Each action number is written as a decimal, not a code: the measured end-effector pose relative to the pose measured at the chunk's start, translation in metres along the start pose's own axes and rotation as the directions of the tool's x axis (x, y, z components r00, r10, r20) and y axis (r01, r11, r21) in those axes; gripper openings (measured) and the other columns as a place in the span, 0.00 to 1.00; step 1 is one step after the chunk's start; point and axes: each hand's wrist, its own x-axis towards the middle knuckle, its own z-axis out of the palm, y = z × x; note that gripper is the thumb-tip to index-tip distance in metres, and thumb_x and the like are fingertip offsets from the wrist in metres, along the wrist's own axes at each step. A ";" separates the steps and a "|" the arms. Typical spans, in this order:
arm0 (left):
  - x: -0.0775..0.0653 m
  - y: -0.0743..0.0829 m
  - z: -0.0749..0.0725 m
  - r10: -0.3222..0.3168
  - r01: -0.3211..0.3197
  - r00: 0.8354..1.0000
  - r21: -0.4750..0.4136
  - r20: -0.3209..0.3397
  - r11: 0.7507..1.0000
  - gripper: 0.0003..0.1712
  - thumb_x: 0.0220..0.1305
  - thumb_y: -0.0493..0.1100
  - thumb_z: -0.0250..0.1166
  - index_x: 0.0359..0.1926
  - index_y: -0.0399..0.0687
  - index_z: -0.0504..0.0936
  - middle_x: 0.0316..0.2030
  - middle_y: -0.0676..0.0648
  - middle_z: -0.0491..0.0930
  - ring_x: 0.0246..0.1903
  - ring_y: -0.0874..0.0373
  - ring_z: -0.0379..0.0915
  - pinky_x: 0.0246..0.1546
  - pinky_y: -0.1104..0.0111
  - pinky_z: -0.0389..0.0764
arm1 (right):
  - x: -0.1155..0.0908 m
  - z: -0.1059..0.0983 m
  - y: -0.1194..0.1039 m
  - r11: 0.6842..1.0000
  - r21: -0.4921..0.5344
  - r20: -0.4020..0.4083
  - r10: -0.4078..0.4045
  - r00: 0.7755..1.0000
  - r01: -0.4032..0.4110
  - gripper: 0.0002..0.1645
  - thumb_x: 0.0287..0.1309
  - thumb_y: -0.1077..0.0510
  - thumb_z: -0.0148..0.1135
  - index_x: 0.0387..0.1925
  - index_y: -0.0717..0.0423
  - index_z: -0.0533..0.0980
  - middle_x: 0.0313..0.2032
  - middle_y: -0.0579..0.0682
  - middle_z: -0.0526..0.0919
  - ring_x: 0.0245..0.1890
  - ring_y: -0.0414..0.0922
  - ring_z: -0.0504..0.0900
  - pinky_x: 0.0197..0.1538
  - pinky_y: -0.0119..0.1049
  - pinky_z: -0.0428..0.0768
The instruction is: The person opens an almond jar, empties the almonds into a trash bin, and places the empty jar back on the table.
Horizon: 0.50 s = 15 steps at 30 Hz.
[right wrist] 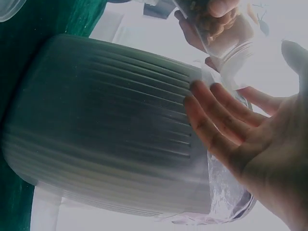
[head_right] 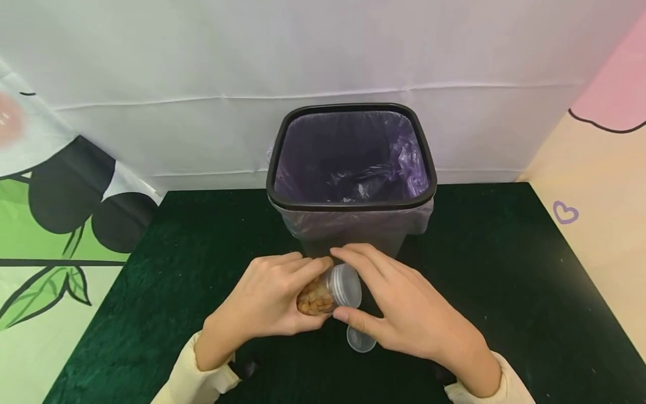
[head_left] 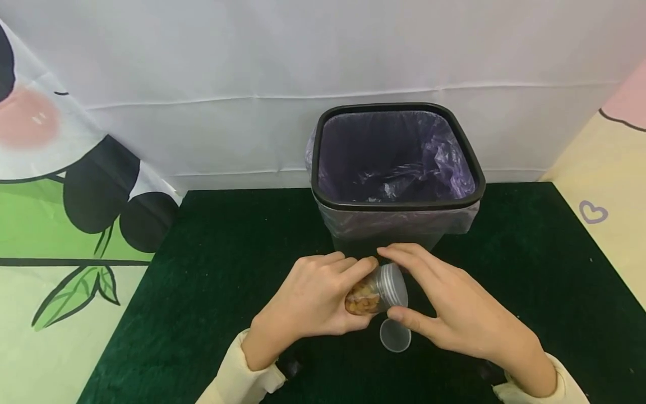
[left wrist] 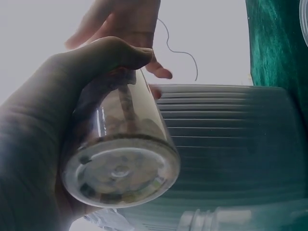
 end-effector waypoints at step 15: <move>0.001 0.001 -0.003 0.007 -0.007 1.000 -0.025 0.014 1.000 0.36 0.46 0.60 0.78 0.56 0.55 0.80 0.30 0.59 0.84 0.22 0.67 0.69 0.24 0.76 0.74 | 0.001 0.002 0.003 0.998 0.059 -0.033 -0.033 0.999 0.035 0.35 0.63 0.48 0.73 0.68 0.44 0.69 0.54 0.35 0.82 0.41 0.28 0.80 0.45 0.29 0.84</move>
